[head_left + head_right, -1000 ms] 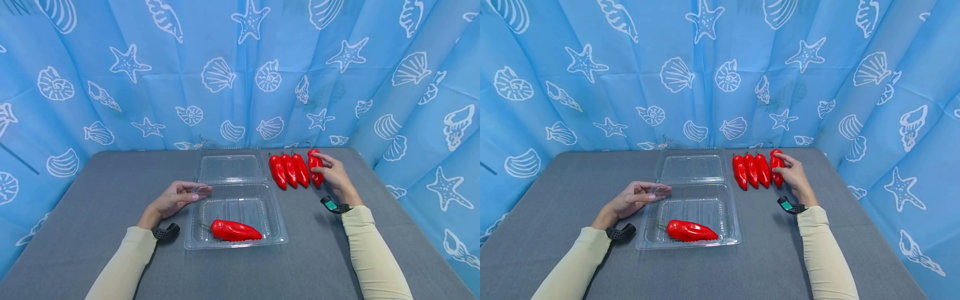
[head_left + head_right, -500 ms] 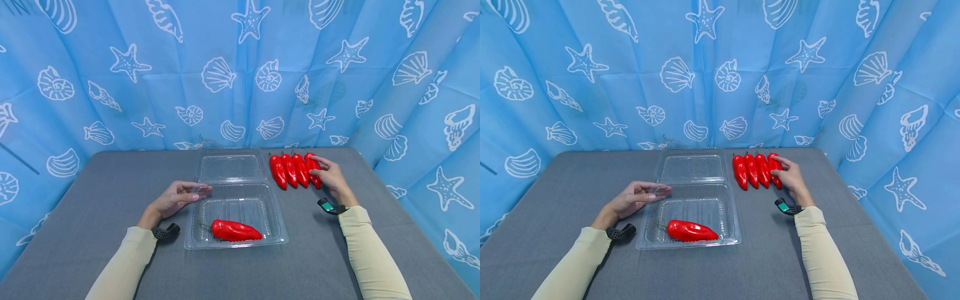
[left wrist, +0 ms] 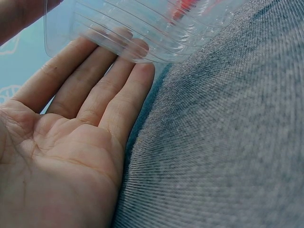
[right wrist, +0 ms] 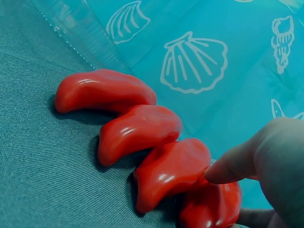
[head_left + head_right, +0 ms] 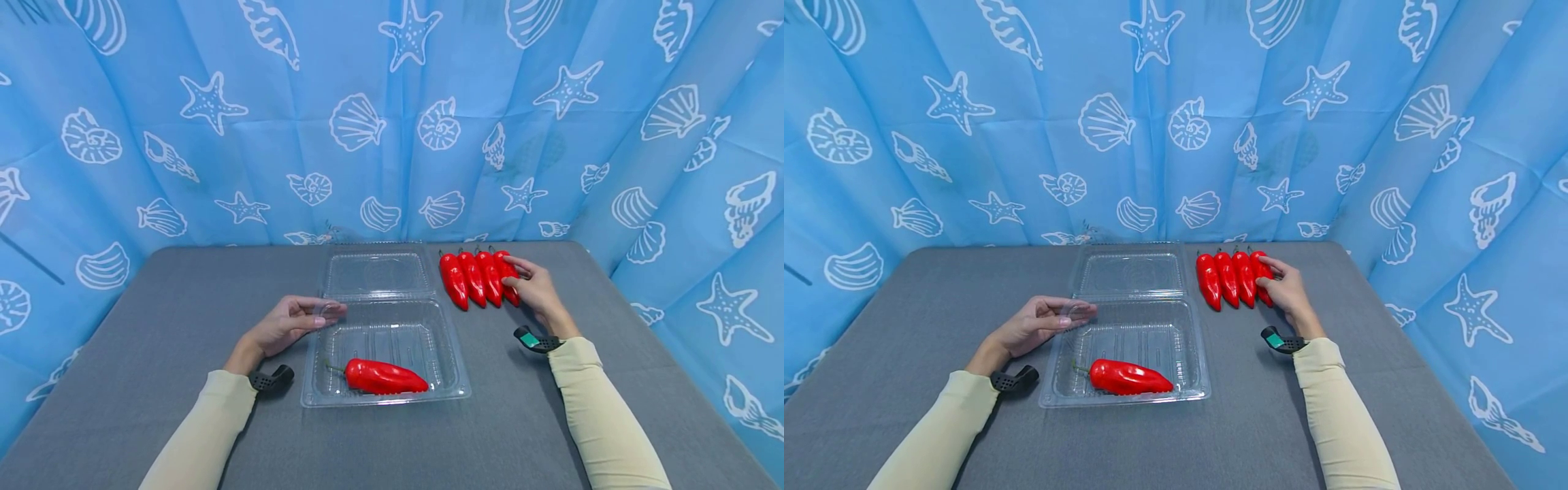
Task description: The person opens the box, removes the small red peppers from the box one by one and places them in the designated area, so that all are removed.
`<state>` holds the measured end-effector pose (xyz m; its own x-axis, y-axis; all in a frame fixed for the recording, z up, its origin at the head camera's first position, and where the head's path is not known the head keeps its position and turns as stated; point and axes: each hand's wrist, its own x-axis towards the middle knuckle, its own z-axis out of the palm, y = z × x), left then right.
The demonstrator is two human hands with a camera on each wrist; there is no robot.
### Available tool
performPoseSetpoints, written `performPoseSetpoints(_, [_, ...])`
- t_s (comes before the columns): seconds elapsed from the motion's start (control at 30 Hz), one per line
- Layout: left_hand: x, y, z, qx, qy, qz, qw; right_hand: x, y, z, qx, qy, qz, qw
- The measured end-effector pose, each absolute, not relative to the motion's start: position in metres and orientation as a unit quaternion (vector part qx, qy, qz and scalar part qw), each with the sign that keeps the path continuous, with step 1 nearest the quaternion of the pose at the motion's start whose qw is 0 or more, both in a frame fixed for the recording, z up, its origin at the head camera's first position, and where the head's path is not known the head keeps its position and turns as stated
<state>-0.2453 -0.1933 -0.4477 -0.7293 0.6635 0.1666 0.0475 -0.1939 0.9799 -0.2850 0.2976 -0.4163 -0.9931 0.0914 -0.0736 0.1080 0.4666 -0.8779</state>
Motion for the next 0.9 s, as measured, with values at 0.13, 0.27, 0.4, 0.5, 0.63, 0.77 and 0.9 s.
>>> performPoseSetpoints(0.13, [-0.2460, -0.1931, -0.4484, 0.299, 0.601, 0.710, 0.214, -0.2843, 0.2977, -0.4162, 0.053, 0.855, -0.516, 0.005])
performPoseSetpoints(0.27, [-0.2461, -0.1933, -0.4484, 0.302, 0.603, 0.707, 0.213, -0.2839, 0.2984, -0.4158, 0.048, 0.853, -0.519, 0.007])
performPoseSetpoints(0.4, [-0.2458, -0.1933, -0.4482, 0.304, 0.601, 0.708, 0.213, -0.2831, 0.2980, -0.4145, 0.048, 0.852, -0.521, 0.008])
performPoseSetpoints(0.5, [-0.2459, -0.1932, -0.4482, 0.301, 0.599, 0.711, 0.214, -0.2830, 0.2975, -0.4132, 0.051, 0.852, -0.520, 0.009])
performPoseSetpoints(0.63, [-0.2461, -0.1936, -0.4482, 0.299, 0.597, 0.712, 0.217, -0.2833, 0.2967, -0.4116, 0.056, 0.854, -0.517, 0.009])
performPoseSetpoints(0.77, [-0.2459, -0.1934, -0.4474, 0.302, 0.596, 0.712, 0.216, -0.2834, 0.2958, -0.4108, 0.062, 0.855, -0.515, 0.008])
performPoseSetpoints(0.9, [-0.2451, -0.1934, -0.4464, 0.301, 0.595, 0.713, 0.217, -0.2830, 0.2952, -0.4098, 0.059, 0.858, -0.510, -0.005])
